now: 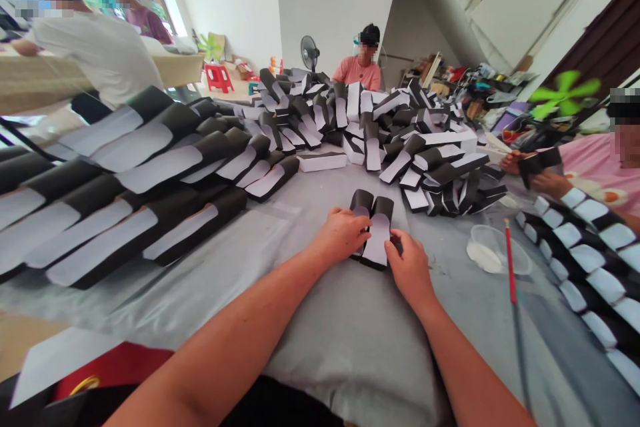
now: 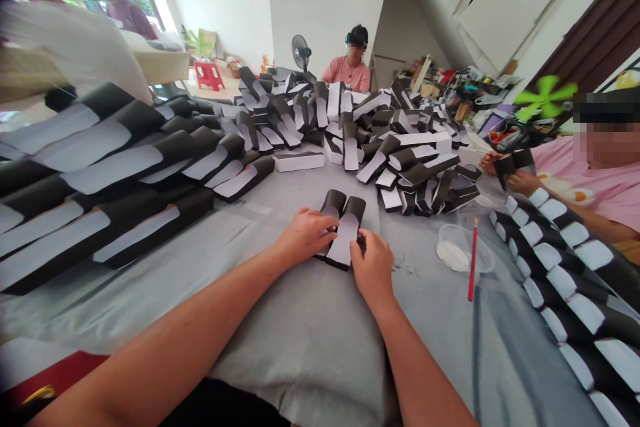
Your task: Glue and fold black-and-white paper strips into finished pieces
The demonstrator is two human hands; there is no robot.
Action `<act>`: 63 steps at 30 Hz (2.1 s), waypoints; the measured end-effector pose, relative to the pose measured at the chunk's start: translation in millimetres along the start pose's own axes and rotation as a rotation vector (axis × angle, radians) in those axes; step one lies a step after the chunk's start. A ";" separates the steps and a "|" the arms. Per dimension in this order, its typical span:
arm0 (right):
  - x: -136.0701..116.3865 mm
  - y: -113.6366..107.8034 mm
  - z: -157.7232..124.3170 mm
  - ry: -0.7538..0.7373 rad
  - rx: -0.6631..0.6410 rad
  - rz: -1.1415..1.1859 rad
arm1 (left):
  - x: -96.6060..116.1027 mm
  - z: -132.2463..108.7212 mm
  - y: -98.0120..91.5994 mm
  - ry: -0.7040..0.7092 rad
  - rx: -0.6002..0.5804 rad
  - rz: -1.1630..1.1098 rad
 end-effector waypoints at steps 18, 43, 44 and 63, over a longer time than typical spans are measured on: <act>-7.5 -14.2 -6.3 -0.039 0.068 0.071 | -3.7 -11.9 -16.5 -0.032 0.220 -0.333; 17.3 -21.9 -4.6 0.295 0.144 0.168 | -23.5 -14.7 -9.6 -0.291 0.118 -0.208; 16.7 -22.1 -4.8 0.299 0.138 0.182 | -26.1 -16.3 -11.5 -0.308 0.134 -0.229; 12.3 -20.2 -6.3 0.229 0.140 0.185 | -36.8 -20.0 -24.4 -0.207 0.353 -0.308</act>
Point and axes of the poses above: each hand's wrist, its own z-axis towards the middle knuckle, its own y-axis out of the palm, x = y × z, the point moved 7 cm from there along z, towards the middle knuckle, and after that the axes turned 14 degrees about -x, right-handed, at the moved point
